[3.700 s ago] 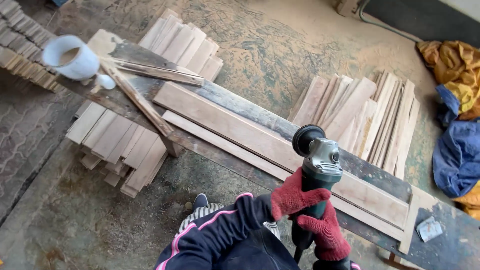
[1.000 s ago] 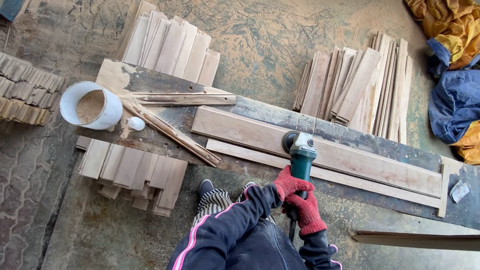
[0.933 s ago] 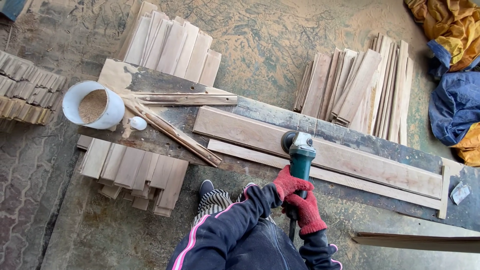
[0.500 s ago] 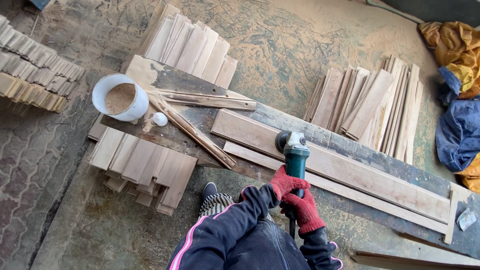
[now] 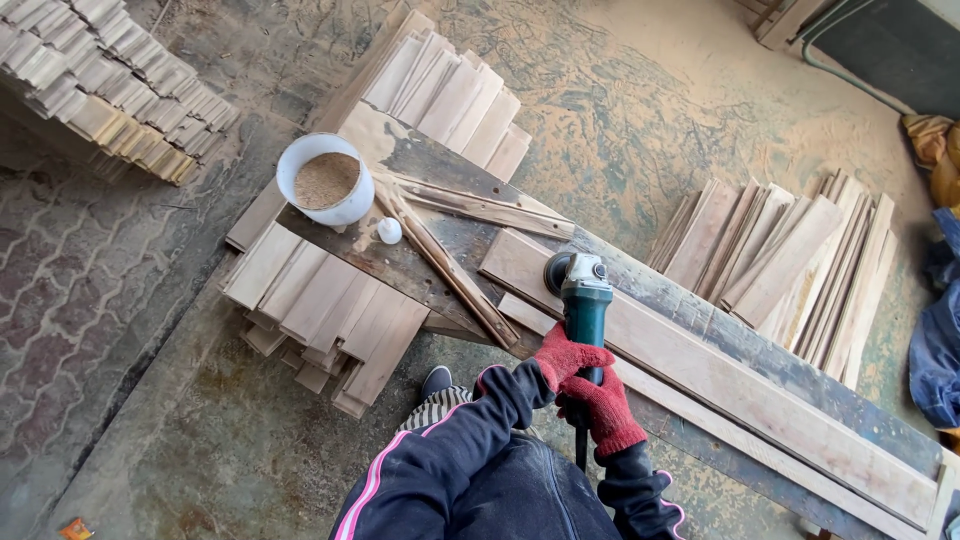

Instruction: Sanding a long wooden plank using a handheld power sander in a woodworking shop.

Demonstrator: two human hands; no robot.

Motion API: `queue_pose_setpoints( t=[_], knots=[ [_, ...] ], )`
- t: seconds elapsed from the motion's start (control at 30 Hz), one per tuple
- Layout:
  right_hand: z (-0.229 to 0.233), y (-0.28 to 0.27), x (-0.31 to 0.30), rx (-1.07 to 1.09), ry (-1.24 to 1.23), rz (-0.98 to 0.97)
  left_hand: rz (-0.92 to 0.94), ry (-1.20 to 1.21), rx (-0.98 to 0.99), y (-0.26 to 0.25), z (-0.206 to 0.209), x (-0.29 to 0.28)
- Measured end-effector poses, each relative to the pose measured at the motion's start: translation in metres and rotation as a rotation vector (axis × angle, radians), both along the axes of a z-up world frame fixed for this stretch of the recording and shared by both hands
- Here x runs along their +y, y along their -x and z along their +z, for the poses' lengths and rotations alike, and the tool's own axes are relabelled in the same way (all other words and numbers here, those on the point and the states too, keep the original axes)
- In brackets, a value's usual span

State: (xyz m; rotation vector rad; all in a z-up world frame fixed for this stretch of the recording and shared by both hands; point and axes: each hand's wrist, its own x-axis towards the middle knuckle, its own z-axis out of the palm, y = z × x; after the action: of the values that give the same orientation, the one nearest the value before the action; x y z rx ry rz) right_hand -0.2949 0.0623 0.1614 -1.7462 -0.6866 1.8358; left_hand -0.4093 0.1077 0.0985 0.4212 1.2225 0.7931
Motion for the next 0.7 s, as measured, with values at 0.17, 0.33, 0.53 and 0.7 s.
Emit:
queue_pose_setpoints(
  t=[0.17,0.33,0.53,0.7],
  knots=[
    [0.009,0.03,0.013,0.005,-0.001,0.038,0.124,-0.053,-0.064,0.022,-0.021,0.006],
    [-0.035,0.051,0.014,-0.048,-0.104,-0.081,0.273,0.142,-0.221,0.038,-0.083,0.029],
    [-0.024,0.08,0.027,-0.025,-0.105,-0.039,0.297,0.144,-0.217,0.069,-0.064,0.033],
    [-0.003,0.089,0.024,-0.016,-0.093,-0.023,0.302,0.146,-0.261,0.07,-0.105,0.029]
  ],
)
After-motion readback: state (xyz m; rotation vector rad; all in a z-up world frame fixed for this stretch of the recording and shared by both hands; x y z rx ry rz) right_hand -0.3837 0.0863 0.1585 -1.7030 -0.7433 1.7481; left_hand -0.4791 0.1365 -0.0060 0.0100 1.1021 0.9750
